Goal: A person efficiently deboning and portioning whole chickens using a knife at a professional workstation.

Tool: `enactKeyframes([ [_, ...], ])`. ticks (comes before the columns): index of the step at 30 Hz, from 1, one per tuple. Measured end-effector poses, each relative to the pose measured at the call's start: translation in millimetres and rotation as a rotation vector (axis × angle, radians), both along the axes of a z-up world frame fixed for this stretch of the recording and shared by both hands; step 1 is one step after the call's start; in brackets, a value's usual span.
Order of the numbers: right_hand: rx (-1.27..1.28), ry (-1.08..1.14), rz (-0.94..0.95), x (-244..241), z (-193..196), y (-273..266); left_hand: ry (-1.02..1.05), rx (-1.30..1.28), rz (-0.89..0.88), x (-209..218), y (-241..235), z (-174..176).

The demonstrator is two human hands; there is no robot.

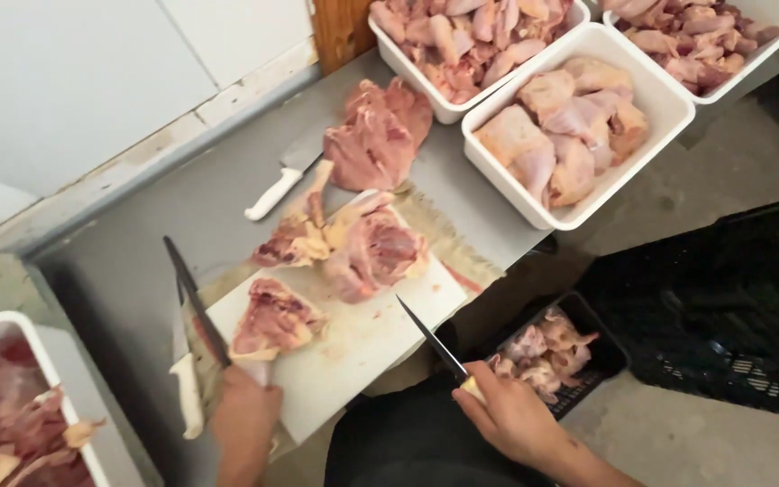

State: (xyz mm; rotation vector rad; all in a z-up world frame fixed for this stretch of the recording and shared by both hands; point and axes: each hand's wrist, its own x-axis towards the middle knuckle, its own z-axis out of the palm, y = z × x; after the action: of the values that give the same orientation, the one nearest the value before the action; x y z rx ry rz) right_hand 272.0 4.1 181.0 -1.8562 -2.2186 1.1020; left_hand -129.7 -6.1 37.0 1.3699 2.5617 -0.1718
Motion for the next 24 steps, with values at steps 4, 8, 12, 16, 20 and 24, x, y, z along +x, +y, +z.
enactKeyframes([
  [4,0.019,0.050,-0.022,47,-6,25,-0.454,-0.109,0.375,-25,9,6],
  [8,-0.059,-0.002,-0.088,112,-15,65,-1.271,0.360,0.870,-19,34,-1],
  [12,-0.065,-0.050,-0.216,179,-35,88,-1.404,0.711,0.543,28,104,45],
  [16,-0.108,0.108,-0.358,233,-18,110,-1.549,0.713,0.468,123,205,183],
  [20,-0.285,0.066,-0.610,272,-8,114,-1.280,0.174,0.238,261,283,233],
  [24,-0.287,0.083,-0.837,295,3,107,-0.585,0.271,-0.938,323,349,241],
])
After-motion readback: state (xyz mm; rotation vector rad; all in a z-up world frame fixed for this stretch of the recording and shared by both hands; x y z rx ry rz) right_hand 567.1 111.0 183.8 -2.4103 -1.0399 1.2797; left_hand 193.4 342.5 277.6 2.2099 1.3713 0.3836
